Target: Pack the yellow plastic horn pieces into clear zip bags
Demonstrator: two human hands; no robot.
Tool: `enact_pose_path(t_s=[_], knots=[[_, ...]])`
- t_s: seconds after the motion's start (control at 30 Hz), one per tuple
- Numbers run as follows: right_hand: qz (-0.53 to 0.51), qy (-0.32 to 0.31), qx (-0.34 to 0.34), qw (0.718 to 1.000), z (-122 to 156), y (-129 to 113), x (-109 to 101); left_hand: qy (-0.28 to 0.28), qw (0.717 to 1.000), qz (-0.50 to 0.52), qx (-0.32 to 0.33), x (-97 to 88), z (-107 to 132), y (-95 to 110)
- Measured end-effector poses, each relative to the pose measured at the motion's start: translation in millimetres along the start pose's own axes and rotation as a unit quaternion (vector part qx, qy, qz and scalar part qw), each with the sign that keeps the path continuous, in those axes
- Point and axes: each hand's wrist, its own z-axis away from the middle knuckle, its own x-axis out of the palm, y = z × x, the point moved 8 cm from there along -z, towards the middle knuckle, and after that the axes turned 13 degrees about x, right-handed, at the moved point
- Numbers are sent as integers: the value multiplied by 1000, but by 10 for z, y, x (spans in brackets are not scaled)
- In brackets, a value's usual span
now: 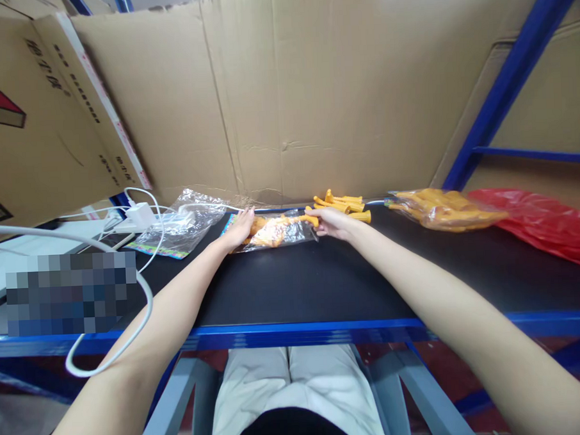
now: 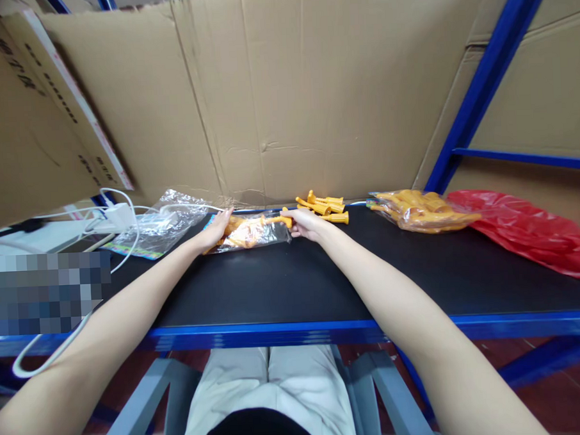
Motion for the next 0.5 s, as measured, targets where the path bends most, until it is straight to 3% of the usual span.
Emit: enact_pose_path(t_s=[0.13, 0.33, 0.4, 0.5], knots=[[29, -52, 9, 998, 72, -7, 139, 27, 998, 49, 14, 3, -12, 54], [235, 50, -28, 970, 204, -51, 158, 30, 995, 93, 4, 40, 6, 142], [256, 66, -30, 964, 228, -62, 164, 38, 993, 112, -3, 30, 19, 169], [212, 41, -25, 976, 205, -43, 212, 37, 987, 156, -29, 32, 53, 204]])
